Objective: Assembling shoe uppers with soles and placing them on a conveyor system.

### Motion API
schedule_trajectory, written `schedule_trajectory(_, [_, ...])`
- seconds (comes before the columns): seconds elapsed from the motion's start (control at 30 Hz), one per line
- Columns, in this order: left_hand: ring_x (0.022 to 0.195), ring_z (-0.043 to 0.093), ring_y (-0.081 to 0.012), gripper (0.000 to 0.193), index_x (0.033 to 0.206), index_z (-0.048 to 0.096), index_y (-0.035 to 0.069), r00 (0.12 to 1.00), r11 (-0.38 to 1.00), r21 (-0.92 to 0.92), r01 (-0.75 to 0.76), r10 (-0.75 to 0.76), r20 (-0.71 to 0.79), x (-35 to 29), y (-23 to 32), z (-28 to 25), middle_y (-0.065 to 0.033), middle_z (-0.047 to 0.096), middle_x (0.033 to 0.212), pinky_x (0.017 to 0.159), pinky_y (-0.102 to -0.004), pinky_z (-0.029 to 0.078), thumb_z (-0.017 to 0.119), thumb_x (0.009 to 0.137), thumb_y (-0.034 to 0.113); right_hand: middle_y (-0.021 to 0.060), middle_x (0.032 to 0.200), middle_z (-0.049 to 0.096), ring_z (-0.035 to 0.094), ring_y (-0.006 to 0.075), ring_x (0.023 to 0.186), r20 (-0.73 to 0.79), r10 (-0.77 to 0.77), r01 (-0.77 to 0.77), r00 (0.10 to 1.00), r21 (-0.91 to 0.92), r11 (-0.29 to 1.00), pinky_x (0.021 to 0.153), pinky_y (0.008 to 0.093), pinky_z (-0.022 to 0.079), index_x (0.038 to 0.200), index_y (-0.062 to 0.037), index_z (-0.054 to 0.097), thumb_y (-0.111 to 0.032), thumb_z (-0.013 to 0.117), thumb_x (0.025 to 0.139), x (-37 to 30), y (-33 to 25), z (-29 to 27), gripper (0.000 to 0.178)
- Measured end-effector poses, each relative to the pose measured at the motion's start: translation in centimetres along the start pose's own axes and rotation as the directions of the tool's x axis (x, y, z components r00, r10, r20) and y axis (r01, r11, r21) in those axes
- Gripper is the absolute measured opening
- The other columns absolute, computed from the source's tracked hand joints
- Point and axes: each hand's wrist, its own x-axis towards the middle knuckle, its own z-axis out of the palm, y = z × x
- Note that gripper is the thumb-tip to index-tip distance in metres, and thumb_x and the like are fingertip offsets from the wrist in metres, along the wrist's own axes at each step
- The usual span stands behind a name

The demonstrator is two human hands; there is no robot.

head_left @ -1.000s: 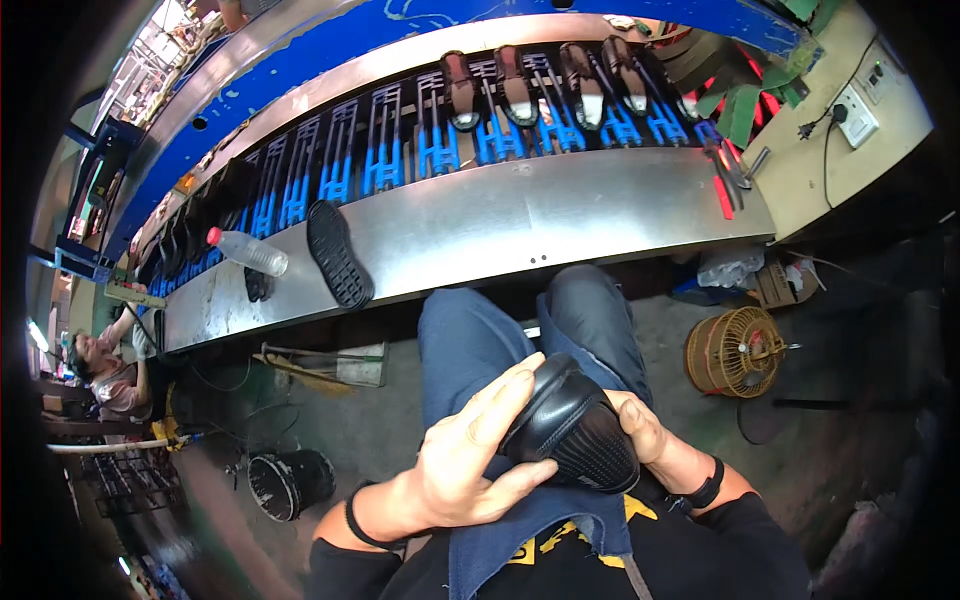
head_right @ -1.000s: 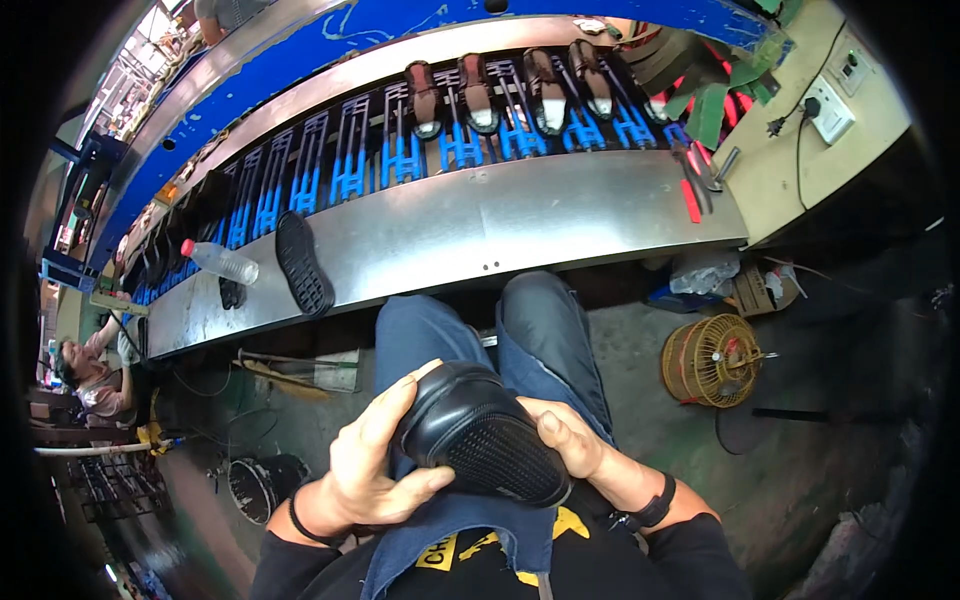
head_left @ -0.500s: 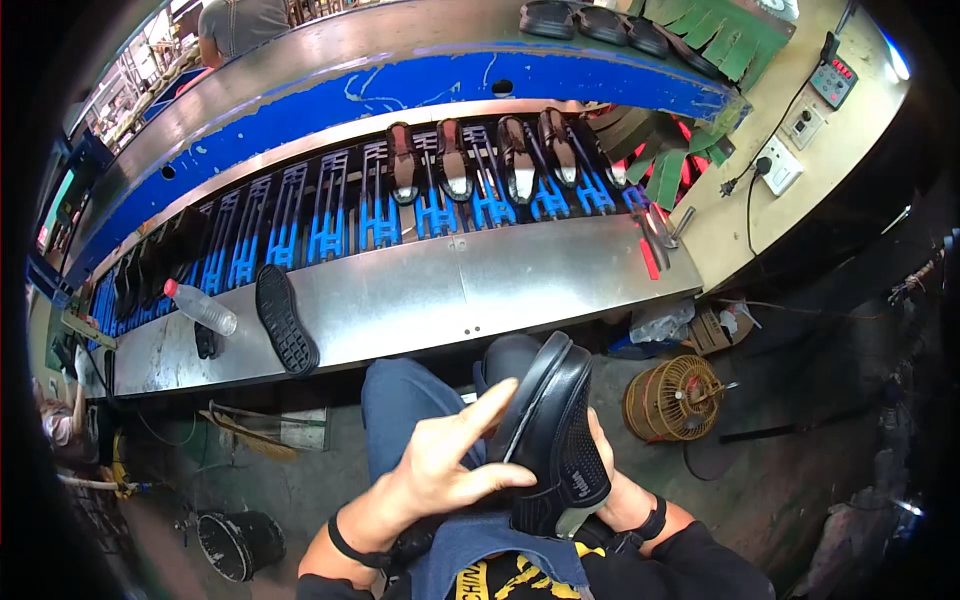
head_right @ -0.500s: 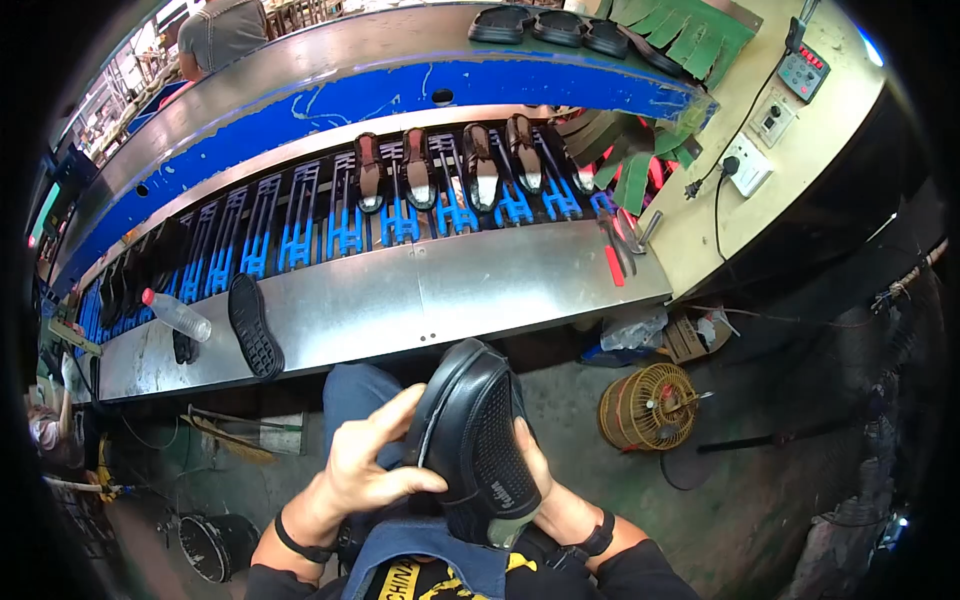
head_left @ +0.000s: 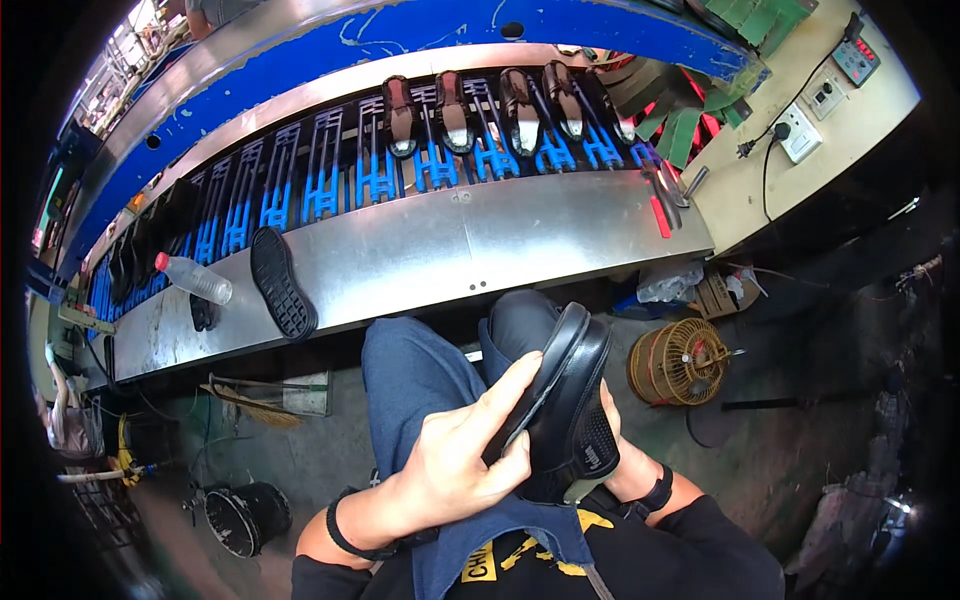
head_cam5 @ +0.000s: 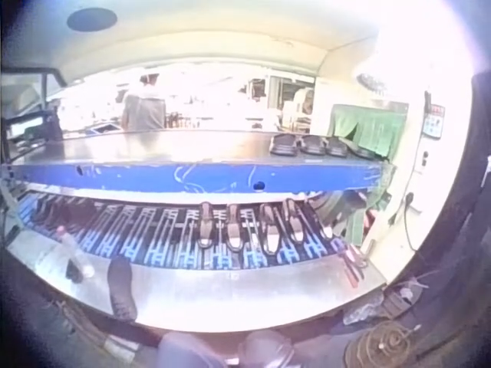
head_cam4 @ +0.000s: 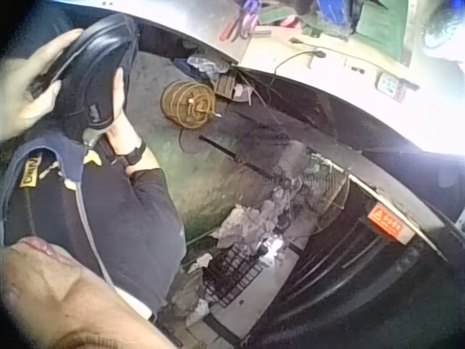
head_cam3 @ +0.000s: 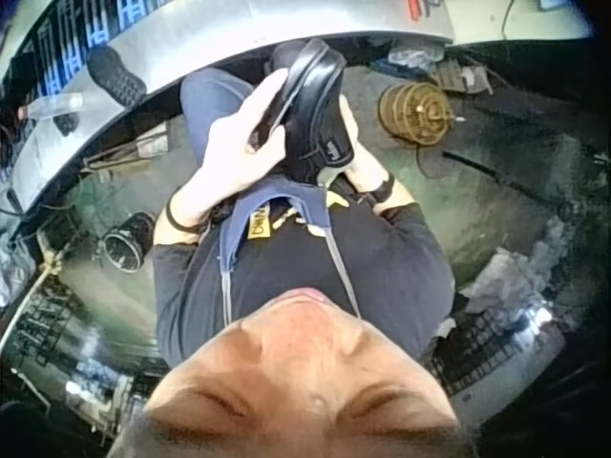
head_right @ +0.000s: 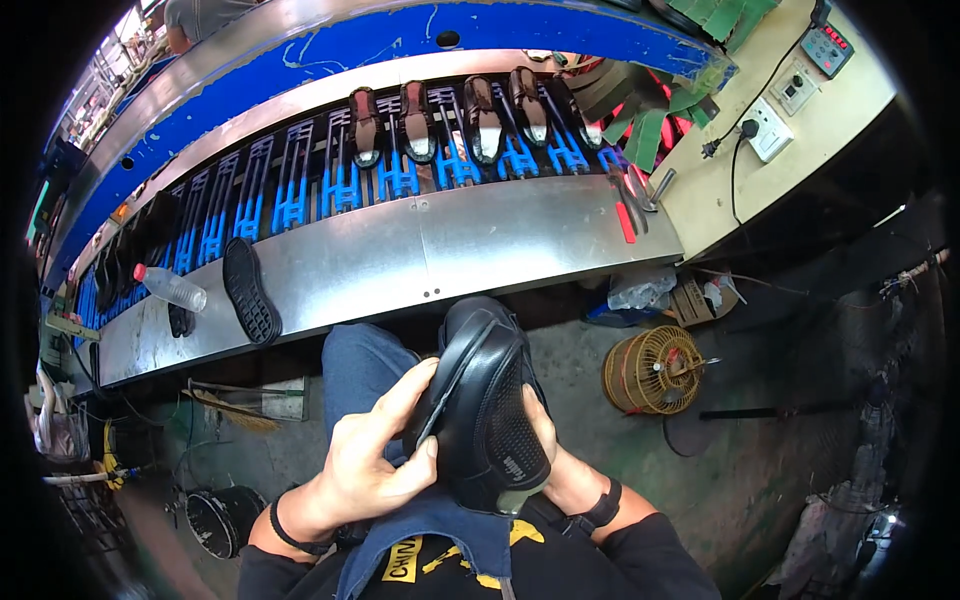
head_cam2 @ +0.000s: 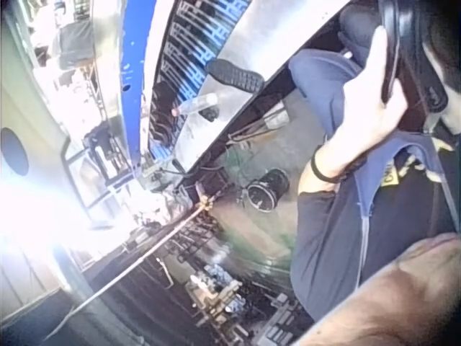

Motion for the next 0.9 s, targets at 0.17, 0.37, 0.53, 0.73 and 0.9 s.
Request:
schedule_trajectory(0.17, [0.079, 0.073, -0.0319, 0.072, 0.145, 0.044, -0.004, 0.995, 0.991, -0.133, 0.001, -0.015, -0.101, 0.3, 0.5, -0.7, -0.0261, 0.068, 0.108, 0.071, -0.0363, 0.057, 0.073, 0.080, 0.004, 0.0192, 0.147, 0.048, 0.052, 0.0288, 0.133, 0.088, 0.095, -0.097, 0.992, 0.020, 0.995, 0.113, 0.0450, 0.042, 0.152, -0.0018, 0.035, -0.062, 0.037, 0.102, 0.7, 0.2, 0.1, 0.078])
schedule_trajectory(0.37, [0.081, 0.070, -0.0364, 0.067, 0.139, 0.048, -0.006, 0.985, 0.980, 0.150, -0.128, 0.143, -0.097, 2.7, -1.2, -1.9, -0.0241, 0.067, 0.099, 0.070, -0.0389, 0.056, 0.079, 0.085, 0.019, 0.0184, 0.151, 0.044, 0.051, 0.0285, 0.135, -0.024, 0.114, -0.115, 0.993, -0.065, 0.991, 0.113, 0.0435, 0.044, 0.155, -0.0030, 0.030, -0.064, 0.035, 0.101, 0.6, 0.1, 1.4, 0.082])
schedule_trajectory(0.53, [0.074, 0.070, -0.0333, 0.043, 0.132, 0.054, -0.007, 0.993, 0.992, 0.042, -0.115, 0.114, 0.036, 3.5, -1.1, -3.3, -0.0189, 0.069, 0.087, 0.066, -0.0374, 0.055, 0.065, 0.093, 0.006, 0.0187, 0.144, 0.052, 0.057, 0.0266, 0.128, 0.023, 0.140, -0.139, 0.990, -0.039, 0.989, 0.107, 0.0406, 0.049, 0.151, -0.0006, 0.036, -0.062, 0.034, 0.102, 0.2, 0.3, -0.4, 0.079])
schedule_trajectory(0.73, [0.067, 0.069, -0.0316, 0.044, 0.129, 0.053, -0.012, 0.992, 0.951, 0.281, -0.126, 0.122, 0.032, 3.9, 0.4, -2.2, -0.0200, 0.066, 0.080, 0.062, -0.0364, 0.056, 0.066, 0.091, 0.007, 0.0178, 0.142, 0.054, 0.057, 0.0263, 0.128, 0.081, 0.092, -0.091, 0.992, -0.007, 0.996, 0.108, 0.0403, 0.049, 0.150, -0.0007, 0.038, -0.057, 0.035, 0.104, 0.6, 0.1, -1.0, 0.073])
schedule_trajectory(0.9, [0.068, 0.068, -0.0360, 0.055, 0.133, 0.047, -0.015, 0.997, 0.889, 0.456, -0.030, -0.008, 0.081, 3.6, 2.6, -1.4, -0.0226, 0.066, 0.086, 0.064, -0.0399, 0.055, 0.070, 0.087, 0.005, 0.0165, 0.148, 0.049, 0.054, 0.0267, 0.132, 0.036, 0.057, -0.055, 0.998, -0.067, 0.996, 0.112, 0.0412, 0.044, 0.152, -0.0037, 0.036, -0.055, 0.036, 0.105, 0.8, -0.1, 0.5, 0.070])
